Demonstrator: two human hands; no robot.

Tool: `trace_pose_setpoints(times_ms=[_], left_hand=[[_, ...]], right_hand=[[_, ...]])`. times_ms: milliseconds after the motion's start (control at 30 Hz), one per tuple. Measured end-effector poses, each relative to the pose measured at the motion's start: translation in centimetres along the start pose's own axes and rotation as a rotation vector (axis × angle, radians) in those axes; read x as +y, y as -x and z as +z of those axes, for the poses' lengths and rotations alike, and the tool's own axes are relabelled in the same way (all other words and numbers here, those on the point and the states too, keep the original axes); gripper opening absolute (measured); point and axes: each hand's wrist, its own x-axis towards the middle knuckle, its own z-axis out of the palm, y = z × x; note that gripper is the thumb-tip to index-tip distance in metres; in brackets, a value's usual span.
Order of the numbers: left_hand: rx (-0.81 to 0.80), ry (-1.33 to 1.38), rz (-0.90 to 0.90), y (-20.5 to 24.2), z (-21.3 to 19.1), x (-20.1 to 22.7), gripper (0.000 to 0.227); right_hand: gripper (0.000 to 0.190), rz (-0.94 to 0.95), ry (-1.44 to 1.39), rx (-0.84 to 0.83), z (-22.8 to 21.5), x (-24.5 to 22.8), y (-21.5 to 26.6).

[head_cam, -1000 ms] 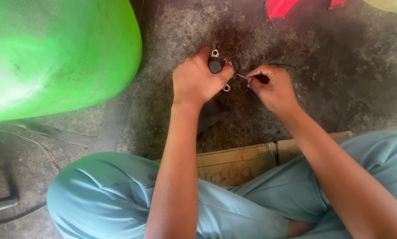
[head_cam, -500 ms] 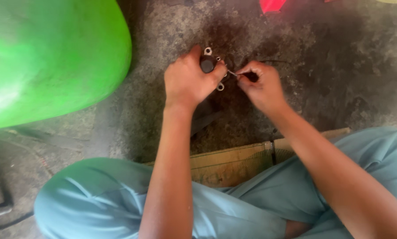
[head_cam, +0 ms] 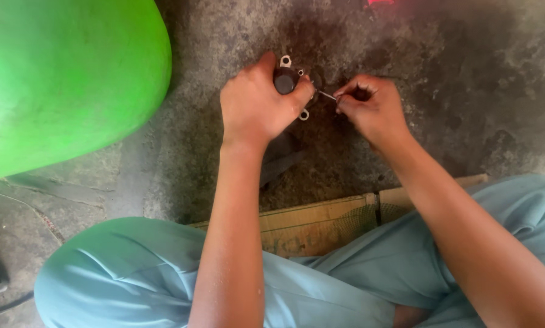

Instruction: The person manipulates a small metal component on the floor, inserting a wire and tightening it with a small screwdriver.

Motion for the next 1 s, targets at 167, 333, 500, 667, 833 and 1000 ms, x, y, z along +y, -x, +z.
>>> trace_pose_setpoints(times_ms=[167, 333, 500, 667, 833, 1000], left_hand=[[-0.006, -0.013, 0.006, 0.01, -0.12, 0.15, 0.040], [-0.004, -0.019, 0.011, 0.01, -0.10, 0.24, 0.039], [-0.016, -0.017, -0.006, 0.12, -0.15, 0.32, 0.040], [0.008, -0.013, 0.027, 0.07, -0.05, 0.12, 0.038], [0.025, -0.009, 0.025, 0.16, 0.10, 0.16, 0.037], [0.065, 0.035, 0.051, 0.26, 0.17, 0.29, 0.036]], right_hand=[[0.006, 0.014, 0.016, -0.001, 0.06, -0.69, 0.18], [0.006, 0.037, -0.018, 0.008, 0.06, -0.72, 0.19], [0.004, 0.021, -0.039, -0.001, 0.11, -0.38, 0.23], [0.006, -0.014, -0.014, -0.006, 0.23, -0.13, 0.13], [0.006, 0.043, 0.014, -0.016, 0.34, -0.27, -0.25], [0.008, -0.008, -0.053, -0.057, 0.60, -0.26, -0.63]])
